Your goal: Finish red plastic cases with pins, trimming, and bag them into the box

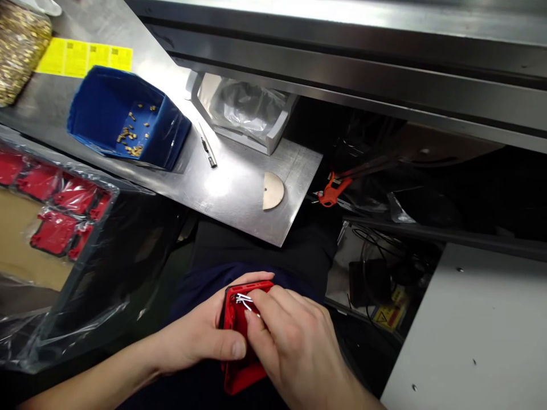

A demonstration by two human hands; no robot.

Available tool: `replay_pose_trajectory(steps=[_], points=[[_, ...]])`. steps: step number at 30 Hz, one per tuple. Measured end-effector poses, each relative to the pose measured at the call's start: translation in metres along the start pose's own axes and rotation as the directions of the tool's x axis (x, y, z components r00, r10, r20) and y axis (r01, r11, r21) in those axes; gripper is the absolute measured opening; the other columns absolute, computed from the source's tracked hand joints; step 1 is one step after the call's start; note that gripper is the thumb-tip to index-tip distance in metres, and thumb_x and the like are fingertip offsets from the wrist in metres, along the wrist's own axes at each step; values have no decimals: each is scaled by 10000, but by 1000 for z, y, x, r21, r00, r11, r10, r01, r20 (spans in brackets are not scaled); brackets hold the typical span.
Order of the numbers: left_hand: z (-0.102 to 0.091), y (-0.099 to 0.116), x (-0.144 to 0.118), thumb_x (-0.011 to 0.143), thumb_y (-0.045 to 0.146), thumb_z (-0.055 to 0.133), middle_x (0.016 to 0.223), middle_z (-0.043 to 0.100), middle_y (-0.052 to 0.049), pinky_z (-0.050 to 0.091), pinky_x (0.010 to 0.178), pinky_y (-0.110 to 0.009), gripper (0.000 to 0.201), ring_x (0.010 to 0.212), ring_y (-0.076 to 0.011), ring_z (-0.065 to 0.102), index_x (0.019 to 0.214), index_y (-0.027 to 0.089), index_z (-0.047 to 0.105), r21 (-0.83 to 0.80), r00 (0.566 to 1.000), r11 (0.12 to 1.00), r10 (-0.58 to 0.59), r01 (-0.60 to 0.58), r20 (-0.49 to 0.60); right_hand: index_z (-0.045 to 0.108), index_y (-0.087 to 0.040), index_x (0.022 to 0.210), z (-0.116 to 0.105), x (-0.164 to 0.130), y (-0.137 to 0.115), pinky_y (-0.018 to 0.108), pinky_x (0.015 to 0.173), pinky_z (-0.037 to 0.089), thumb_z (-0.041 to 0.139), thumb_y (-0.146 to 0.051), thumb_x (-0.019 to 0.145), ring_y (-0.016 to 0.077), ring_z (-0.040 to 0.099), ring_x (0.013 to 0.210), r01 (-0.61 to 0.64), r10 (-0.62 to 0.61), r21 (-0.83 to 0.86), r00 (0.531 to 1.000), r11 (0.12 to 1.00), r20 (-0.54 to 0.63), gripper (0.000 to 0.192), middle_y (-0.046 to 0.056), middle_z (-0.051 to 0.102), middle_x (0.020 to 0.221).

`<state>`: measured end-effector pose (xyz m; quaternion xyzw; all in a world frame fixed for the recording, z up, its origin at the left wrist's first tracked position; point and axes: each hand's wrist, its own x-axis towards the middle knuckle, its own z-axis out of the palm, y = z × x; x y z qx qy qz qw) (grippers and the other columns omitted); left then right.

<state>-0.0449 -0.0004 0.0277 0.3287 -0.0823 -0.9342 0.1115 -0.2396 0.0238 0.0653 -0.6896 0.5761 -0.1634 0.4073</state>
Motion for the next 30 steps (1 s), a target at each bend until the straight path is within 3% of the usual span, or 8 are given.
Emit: replay_pose_trajectory(steps=[5, 8, 10, 15, 25, 30], points=[[2, 4, 2, 745, 291, 918, 1297, 654, -100, 442, 1074, -465, 909, 1244, -317, 613, 1496, 244, 408, 16, 1000, 999, -29, 29, -11, 691, -247, 1118, -12, -2, 6, 291, 665, 506, 530, -213, 1029, 152, 650, 735, -60, 50, 130, 996, 990, 79, 186, 2, 695, 868], [2, 5, 4, 764, 342, 905, 1348, 635, -115, 451, 1066, -468, 849, 1241, -323, 615, 1474, 247, 448, -10, 999, 999, -31, 31, 30, 671, -265, 1187, -20, -7, 16, 286, 675, 532, 553, -228, 1027, 151, 648, 750, -86, 84, 178, 996, 980, 19, 202, 7, 697, 899], [2, 6, 5, 786, 376, 887, 1323, 656, -110, 479, 1020, -428, 747, 1176, -296, 648, 1416, 234, 512, -26, 996, 999, -27, 29, 82, 635, -251, 1267, -23, -10, 22, 314, 737, 562, 571, -214, 1016, 174, 671, 822, 5, -3, 127, 1000, 992, -19, 261, 34, 718, 977], [5, 7, 6, 820, 318, 860, 1203, 716, -72, 496, 978, -365, 661, 1103, -251, 684, 1399, 225, 556, 5, 993, 999, -32, 31, 118, 631, -161, 1256, -19, -9, 25, 377, 806, 580, 554, -186, 1027, 225, 712, 903, 256, -248, -114, 966, 960, 77, 243, 92, 755, 1032], [9, 8, 7, 854, 326, 820, 1053, 728, -57, 512, 905, -317, 525, 985, -212, 687, 1322, 184, 630, 44, 985, 999, -8, 0, 171, 576, -86, 1375, -17, -11, 23, 408, 853, 577, 544, -139, 1028, 251, 701, 986, 359, -334, -250, 932, 899, 139, 353, 131, 743, 1180], [9, 9, 7, 829, 299, 833, 1013, 673, -21, 508, 809, -259, 403, 875, -154, 634, 1169, 176, 656, 82, 988, 996, -47, 35, 147, 626, -17, 1292, -23, -7, 15, 420, 740, 585, 507, -104, 1013, 263, 696, 861, 447, -408, -366, 894, 816, 185, 316, 157, 761, 1047]])
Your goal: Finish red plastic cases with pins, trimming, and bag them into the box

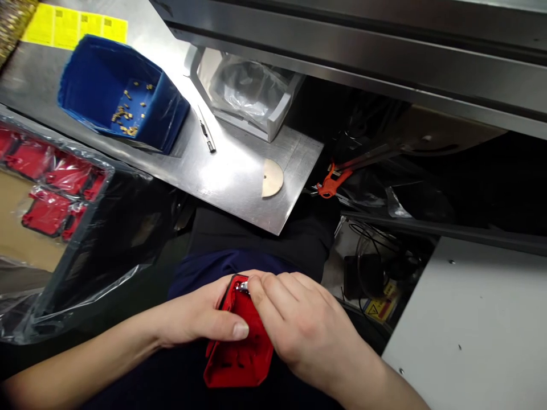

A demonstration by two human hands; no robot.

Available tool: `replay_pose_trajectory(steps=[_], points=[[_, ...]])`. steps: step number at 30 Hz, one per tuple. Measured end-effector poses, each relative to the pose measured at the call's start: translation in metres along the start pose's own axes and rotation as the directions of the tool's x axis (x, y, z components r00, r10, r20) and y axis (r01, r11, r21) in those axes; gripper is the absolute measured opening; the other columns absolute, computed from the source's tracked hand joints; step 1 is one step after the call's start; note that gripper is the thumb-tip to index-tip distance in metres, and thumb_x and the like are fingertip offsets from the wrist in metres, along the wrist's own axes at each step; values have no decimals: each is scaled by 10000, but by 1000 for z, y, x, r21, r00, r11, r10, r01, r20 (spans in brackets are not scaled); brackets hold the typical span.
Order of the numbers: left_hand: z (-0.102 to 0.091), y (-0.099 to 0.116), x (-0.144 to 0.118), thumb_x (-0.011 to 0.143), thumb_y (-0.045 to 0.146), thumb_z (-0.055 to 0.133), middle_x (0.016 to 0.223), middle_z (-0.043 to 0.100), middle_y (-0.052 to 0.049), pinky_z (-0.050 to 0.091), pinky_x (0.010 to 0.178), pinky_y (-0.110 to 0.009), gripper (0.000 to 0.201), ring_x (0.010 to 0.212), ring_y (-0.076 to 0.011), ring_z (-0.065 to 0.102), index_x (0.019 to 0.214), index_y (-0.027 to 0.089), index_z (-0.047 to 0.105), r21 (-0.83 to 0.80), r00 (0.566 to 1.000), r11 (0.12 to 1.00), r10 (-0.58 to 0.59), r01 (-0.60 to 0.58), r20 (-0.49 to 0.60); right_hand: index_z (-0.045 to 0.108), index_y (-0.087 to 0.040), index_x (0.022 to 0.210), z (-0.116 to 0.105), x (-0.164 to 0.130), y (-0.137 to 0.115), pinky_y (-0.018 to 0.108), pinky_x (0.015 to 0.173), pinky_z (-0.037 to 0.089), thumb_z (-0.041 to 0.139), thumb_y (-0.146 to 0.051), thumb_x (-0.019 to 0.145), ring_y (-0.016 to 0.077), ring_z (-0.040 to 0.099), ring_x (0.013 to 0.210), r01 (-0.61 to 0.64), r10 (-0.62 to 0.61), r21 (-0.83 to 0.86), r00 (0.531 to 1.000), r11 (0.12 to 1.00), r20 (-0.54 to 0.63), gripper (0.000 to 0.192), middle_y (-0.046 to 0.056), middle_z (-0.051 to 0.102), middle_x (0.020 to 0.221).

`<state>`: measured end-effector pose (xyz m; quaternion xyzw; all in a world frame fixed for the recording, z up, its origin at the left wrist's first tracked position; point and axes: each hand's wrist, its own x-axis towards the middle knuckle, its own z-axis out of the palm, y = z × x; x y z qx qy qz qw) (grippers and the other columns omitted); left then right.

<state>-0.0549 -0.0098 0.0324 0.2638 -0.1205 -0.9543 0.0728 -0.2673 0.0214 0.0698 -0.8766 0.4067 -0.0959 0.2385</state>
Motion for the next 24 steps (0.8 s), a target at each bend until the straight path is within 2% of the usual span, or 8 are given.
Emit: replay_pose_trajectory(steps=[4, 7, 9, 11, 13, 16, 20, 24], points=[[0, 0, -1, 817, 293, 840, 992, 649, -12, 498, 776, -246, 418, 847, -141, 613, 1153, 182, 617, 32, 999, 999, -39, 39, 6, 635, -45, 1301, -8, -6, 7, 401, 722, 584, 497, -112, 1012, 251, 697, 834, 90, -89, 14, 996, 996, -21, 327, 140, 769, 982], [1, -1, -3, 805, 288, 857, 1010, 676, -15, 504, 804, -264, 592, 878, -151, 635, 1307, 202, 554, 20, 998, 997, -70, 70, -9, 640, -178, 1321, -7, -19, 24, 344, 778, 576, 568, -152, 1005, 212, 708, 913, -142, 186, 188, 952, 972, -243, 325, 86, 767, 1066], [1, -1, -5, 791, 304, 875, 1095, 697, -41, 512, 895, -322, 738, 980, -188, 657, 1413, 220, 486, -4, 995, 996, -93, 93, -41, 675, -240, 1265, 0, -26, 40, 326, 788, 568, 602, -225, 1003, 203, 709, 916, -439, 511, 268, 789, 857, -341, 273, 61, 757, 1071], [0, -2, -6, 777, 311, 889, 1168, 698, -65, 495, 972, -372, 820, 1069, -218, 652, 1462, 226, 448, -28, 993, 994, -106, 104, -44, 671, -259, 1271, 14, -28, 54, 326, 751, 565, 625, -331, 992, 203, 713, 859, -657, 730, 318, 621, 684, -287, 291, 49, 753, 1037], [-2, -3, -7, 772, 316, 897, 1171, 698, -69, 487, 984, -383, 830, 1072, -219, 651, 1465, 221, 449, -38, 994, 994, -107, 105, -37, 635, -250, 1309, 33, -25, 63, 322, 724, 564, 642, -402, 974, 201, 719, 812, -743, 822, 368, 557, 559, -124, 368, 40, 757, 996], [-6, -6, -8, 764, 369, 908, 1207, 688, -92, 477, 1002, -396, 885, 1086, -225, 648, 1486, 215, 421, -41, 998, 997, -62, 61, -15, 664, -238, 1187, 65, -8, 64, 321, 773, 565, 621, -383, 983, 202, 719, 852, -734, 794, 411, 607, 541, 39, 254, 42, 748, 995], [-10, -7, -14, 757, 496, 894, 1424, 577, -151, 424, 1088, -464, 1065, 1261, -300, 593, 1582, 276, 258, -40, 991, 998, 48, -43, 123, 690, -228, 1104, 99, 52, 60, 372, 942, 522, 631, -313, 978, 257, 652, 1042, -595, 634, 256, 765, 762, -108, 163, 84, 693, 1100], [-5, -3, -24, 775, 491, 881, 1354, 596, -122, 477, 991, -402, 994, 1158, -269, 629, 1558, 303, 300, 46, 988, 997, 53, -60, 147, 665, -183, 1135, 118, 137, 71, 456, 993, 476, 630, -330, 986, 322, 592, 1110, -559, 574, 130, 800, 819, -175, 212, 144, 657, 1128]])
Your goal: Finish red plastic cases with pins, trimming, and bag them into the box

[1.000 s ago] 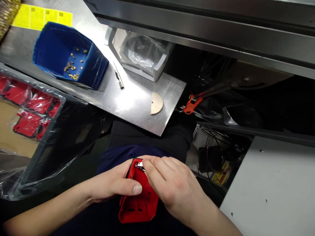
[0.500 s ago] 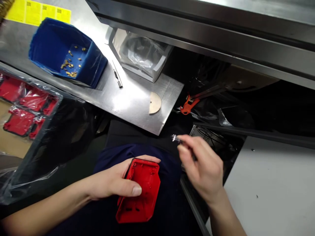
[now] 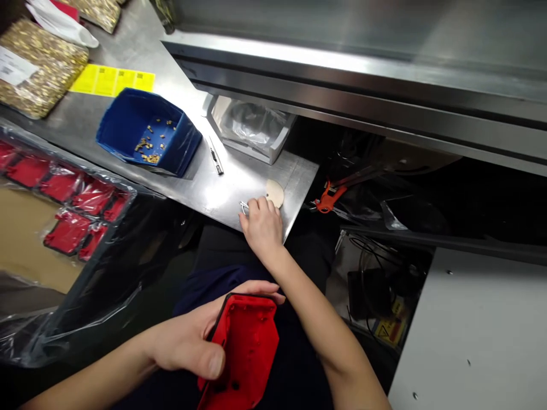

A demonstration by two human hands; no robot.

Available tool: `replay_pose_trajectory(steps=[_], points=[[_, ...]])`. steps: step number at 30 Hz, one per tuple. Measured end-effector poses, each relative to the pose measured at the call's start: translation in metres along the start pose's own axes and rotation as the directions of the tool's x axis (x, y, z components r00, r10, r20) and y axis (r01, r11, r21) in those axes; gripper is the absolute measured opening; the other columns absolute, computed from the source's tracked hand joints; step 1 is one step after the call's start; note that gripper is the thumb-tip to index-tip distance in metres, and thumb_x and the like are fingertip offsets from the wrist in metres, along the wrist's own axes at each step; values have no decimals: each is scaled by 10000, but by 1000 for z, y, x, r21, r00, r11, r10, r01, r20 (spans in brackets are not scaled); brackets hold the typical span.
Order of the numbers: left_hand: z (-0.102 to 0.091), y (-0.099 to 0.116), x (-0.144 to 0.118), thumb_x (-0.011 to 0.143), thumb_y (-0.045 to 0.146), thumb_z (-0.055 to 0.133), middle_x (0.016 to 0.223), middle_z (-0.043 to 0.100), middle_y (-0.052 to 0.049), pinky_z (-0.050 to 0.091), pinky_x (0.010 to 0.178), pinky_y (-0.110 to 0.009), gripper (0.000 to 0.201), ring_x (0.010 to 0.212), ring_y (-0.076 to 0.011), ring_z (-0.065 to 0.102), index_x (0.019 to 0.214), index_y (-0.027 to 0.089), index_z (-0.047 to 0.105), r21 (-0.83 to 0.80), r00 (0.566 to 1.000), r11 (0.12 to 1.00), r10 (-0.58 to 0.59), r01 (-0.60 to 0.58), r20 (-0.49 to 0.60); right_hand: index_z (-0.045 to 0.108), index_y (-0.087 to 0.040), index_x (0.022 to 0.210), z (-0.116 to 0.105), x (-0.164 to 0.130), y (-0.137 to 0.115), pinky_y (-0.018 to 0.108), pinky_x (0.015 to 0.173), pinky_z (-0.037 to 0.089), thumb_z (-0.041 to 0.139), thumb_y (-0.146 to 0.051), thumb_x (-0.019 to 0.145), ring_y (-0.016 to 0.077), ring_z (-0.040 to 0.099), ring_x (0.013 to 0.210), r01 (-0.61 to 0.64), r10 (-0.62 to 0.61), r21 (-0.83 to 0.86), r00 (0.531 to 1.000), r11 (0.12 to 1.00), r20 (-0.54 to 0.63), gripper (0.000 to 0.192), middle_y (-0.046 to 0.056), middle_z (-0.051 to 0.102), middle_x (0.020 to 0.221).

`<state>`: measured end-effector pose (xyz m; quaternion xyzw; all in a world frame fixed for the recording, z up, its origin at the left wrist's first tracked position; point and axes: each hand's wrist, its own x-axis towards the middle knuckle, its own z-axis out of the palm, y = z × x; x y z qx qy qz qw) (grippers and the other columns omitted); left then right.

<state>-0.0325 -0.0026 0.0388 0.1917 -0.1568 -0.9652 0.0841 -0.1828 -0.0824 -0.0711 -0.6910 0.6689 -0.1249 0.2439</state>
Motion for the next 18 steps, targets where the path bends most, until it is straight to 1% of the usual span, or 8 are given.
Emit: replay_pose_trajectory(steps=[3, 5, 8, 10, 12, 14, 16, 18], points=[[4, 5, -7, 797, 546, 845, 1215, 630, -100, 501, 887, -345, 832, 1021, -225, 638, 1449, 257, 416, 97, 990, 994, 69, -57, -119, 654, -148, 1132, 12, 39, -14, 468, 968, 481, 691, -271, 944, 340, 587, 1108, 23, -23, 17, 1000, 1000, -2, 228, 172, 643, 1147], [1, 8, -11, 823, 580, 805, 1226, 620, -97, 504, 892, -351, 745, 1029, -231, 634, 1388, 253, 446, 204, 952, 971, 178, -128, -250, 633, -157, 1174, 8, 40, -16, 426, 925, 505, 689, -286, 953, 311, 607, 1087, 43, -43, 71, 999, 997, -7, 262, 160, 632, 1182], [-13, 7, -14, 873, 609, 735, 1219, 627, -89, 495, 949, -397, 664, 1057, -250, 634, 1355, 252, 449, 399, 821, 908, 325, -131, -470, 623, -204, 1118, -19, 3, -12, 318, 861, 521, 499, -293, 1062, 209, 644, 1005, 75, -71, 185, 997, 980, -29, 163, 89, 649, 1113], [-24, 4, -13, 904, 617, 686, 1176, 642, -78, 484, 977, -428, 622, 1056, -257, 634, 1347, 251, 447, 503, 714, 863, 378, -42, -589, 608, -216, 981, -42, -38, -6, 293, 800, 511, 363, -266, 1102, 176, 641, 894, 76, -64, 263, 996, 962, -57, 278, 47, 648, 935], [-32, 2, -9, 943, 623, 620, 1191, 633, -79, 469, 1008, -451, 574, 1082, -264, 625, 1346, 252, 447, 583, 626, 810, 423, 63, -655, 629, -231, 965, -61, -77, -1, 321, 800, 491, 414, -333, 1094, 187, 632, 878, 135, -139, 446, 990, 885, -23, 270, 35, 660, 907], [-36, 2, -1, 980, 621, 549, 1276, 595, -94, 436, 1067, -459, 532, 1159, -268, 597, 1347, 245, 461, 654, 575, 743, 476, 142, -665, 650, -229, 1092, -70, -108, 0, 376, 861, 476, 509, -434, 1055, 228, 632, 956, 216, -298, 497, 950, 840, 90, 251, 60, 693, 1011], [-36, 6, 7, 1013, 617, 476, 1330, 571, -96, 416, 1100, -443, 487, 1215, -266, 575, 1320, 239, 499, 697, 571, 694, 502, 183, -650, 648, -216, 1125, -68, -125, -1, 408, 887, 464, 584, -417, 1022, 247, 632, 962, 270, -381, 478, 912, 836, 153, 234, 73, 704, 1025], [-35, 12, 15, 1041, 610, 402, 1278, 620, -72, 440, 1076, -423, 460, 1188, -260, 602, 1288, 251, 548, 700, 623, 689, 466, 190, -628, 654, -209, 1058, -61, -131, -2, 393, 843, 468, 614, -328, 1010, 232, 639, 887, 290, -384, 468, 916, 835, 118, 134, 61, 707, 939]])
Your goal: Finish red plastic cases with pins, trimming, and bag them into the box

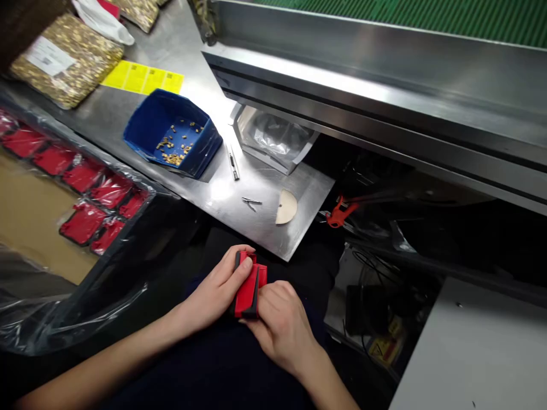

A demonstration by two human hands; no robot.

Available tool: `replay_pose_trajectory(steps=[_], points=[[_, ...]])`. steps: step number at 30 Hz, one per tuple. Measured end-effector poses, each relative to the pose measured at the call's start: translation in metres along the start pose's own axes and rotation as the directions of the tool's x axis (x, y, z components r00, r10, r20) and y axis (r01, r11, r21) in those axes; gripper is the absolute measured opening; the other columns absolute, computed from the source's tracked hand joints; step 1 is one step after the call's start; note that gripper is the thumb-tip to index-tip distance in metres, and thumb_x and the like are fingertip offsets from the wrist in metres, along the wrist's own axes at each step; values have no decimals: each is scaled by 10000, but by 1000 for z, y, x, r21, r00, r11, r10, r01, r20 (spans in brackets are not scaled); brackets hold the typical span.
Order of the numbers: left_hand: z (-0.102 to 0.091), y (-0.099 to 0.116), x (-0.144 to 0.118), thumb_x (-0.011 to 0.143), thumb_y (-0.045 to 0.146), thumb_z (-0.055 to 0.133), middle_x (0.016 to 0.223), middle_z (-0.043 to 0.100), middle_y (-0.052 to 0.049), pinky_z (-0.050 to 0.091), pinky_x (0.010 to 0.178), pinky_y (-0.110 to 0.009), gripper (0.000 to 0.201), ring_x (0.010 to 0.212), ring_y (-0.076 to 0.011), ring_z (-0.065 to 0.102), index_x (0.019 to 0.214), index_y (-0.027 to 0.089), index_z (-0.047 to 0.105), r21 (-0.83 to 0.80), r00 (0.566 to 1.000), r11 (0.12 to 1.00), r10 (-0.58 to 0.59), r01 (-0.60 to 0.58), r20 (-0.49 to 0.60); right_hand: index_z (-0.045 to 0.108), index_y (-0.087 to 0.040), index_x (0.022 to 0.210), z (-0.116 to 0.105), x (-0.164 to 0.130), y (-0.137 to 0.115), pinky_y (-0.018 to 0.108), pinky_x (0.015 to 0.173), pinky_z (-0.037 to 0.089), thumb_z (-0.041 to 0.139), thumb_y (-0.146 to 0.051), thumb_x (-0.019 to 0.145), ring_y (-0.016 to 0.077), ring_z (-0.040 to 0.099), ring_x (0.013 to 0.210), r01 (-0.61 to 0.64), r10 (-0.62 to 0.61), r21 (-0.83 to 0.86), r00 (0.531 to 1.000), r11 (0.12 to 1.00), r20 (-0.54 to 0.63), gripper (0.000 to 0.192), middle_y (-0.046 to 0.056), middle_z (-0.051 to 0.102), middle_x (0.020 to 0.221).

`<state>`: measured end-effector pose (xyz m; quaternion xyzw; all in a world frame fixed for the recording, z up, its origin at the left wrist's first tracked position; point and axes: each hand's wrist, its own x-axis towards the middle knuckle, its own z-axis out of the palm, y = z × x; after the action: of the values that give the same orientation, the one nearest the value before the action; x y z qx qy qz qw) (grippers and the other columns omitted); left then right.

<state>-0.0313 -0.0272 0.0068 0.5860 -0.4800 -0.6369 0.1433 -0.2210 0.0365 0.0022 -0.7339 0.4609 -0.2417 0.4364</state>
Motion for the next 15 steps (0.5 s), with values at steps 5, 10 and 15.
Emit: replay_pose_trajectory(steps=[5, 10, 15], points=[[-2, 10, 18, 1064, 533, 408, 1289, 690, -23, 448, 1072, -383, 442, 1194, -252, 629, 1393, 297, 584, -53, 995, 998, 35, -31, 88, 648, -193, 939, 5, 1, 7, 328, 671, 427, 608, -304, 1015, 193, 603, 711, -11, 16, 39, 991, 999, -136, 140, 43, 681, 786], [4, 3, 26, 1031, 431, 523, 1258, 739, -53, 474, 1052, -347, 347, 1193, -257, 659, 1209, 208, 721, -261, 994, 964, 72, -48, 81, 637, -192, 852, 3, -6, 7, 317, 621, 378, 582, -353, 1029, 180, 573, 657, -16, 18, 20, 992, 1000, -128, 245, 34, 645, 724], [17, -7, 28, 1012, 370, 555, 1179, 778, -77, 496, 1040, -361, 310, 1146, -267, 693, 1121, 173, 769, -391, 998, 919, 55, -38, 31, 684, -196, 911, 4, -9, 5, 329, 667, 435, 600, -372, 1017, 203, 626, 705, -94, 101, 97, 993, 991, -67, 222, 52, 692, 775]])
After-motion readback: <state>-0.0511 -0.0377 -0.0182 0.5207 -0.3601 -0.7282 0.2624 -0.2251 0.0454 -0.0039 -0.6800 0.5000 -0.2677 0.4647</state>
